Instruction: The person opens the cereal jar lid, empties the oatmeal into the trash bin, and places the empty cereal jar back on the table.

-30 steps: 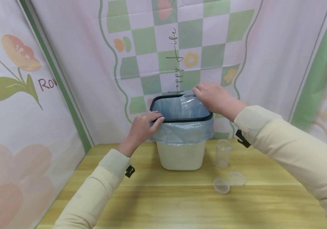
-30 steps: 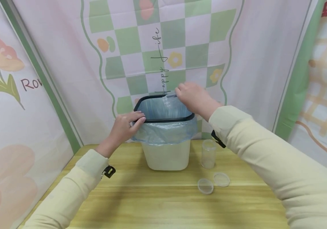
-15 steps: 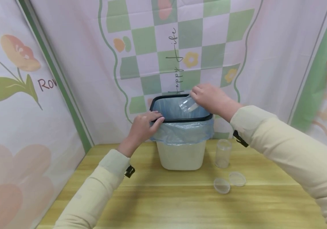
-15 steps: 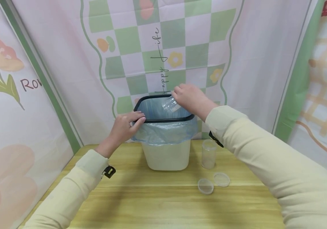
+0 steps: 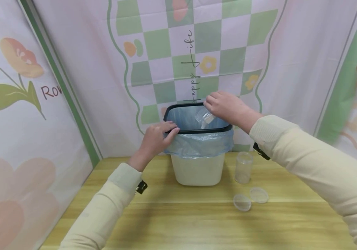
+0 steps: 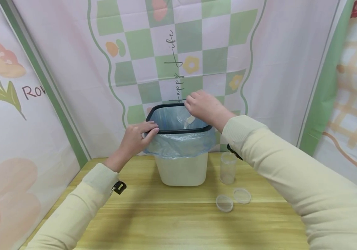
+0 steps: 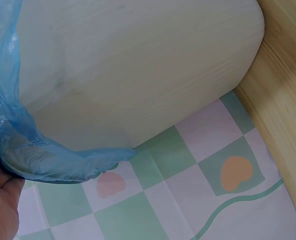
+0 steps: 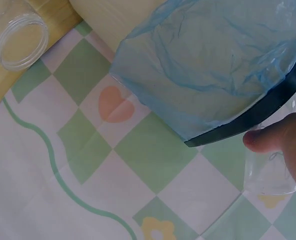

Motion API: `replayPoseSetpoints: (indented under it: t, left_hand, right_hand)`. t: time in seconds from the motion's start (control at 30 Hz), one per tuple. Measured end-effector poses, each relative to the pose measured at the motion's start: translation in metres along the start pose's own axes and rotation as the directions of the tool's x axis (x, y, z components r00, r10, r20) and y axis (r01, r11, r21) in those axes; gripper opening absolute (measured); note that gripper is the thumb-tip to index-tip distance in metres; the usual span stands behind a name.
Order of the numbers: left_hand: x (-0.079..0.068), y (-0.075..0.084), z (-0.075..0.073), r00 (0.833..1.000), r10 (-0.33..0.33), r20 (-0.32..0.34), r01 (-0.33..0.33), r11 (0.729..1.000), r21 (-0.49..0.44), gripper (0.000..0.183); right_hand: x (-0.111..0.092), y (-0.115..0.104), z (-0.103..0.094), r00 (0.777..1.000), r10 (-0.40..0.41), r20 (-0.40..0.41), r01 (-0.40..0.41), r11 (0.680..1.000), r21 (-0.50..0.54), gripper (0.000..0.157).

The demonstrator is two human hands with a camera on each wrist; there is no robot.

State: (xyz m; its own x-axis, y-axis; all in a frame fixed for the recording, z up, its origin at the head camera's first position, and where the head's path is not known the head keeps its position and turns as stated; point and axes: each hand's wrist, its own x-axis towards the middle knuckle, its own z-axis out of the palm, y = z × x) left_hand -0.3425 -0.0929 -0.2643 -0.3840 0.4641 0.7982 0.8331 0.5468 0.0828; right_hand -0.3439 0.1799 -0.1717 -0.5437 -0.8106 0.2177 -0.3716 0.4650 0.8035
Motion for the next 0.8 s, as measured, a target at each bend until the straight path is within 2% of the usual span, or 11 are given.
replayPoseSetpoints:
  t: [0.4,0.53,0.8]
  left_hand:
    - [0.0001,0.0012,-0.0013,1.000,-0.015,0.011,0.015,1.000,-0.001,0.021]
    - [0.0004,0.0008,-0.0016,1.000,-0.016,0.011,0.016,1.000,-0.003,0.021]
    - [0.0011,0.0001,-0.0008,1.000,0.004,0.014,-0.004,1.000,0.006,0.021]
  right_hand:
    - [0.0016,-0.0004,0.0010,0.992,-0.088,-0.087,0.074,0.985,-0.153,0.030]
    - [0.0036,-0.0008,0.0025,0.984,-0.121,-0.129,0.099,0.981,-0.168,0.025]
    - [0.0066,-0.0022,0.0025,0.971,-0.205,-0.123,0.171,0.954,-0.245,0.021]
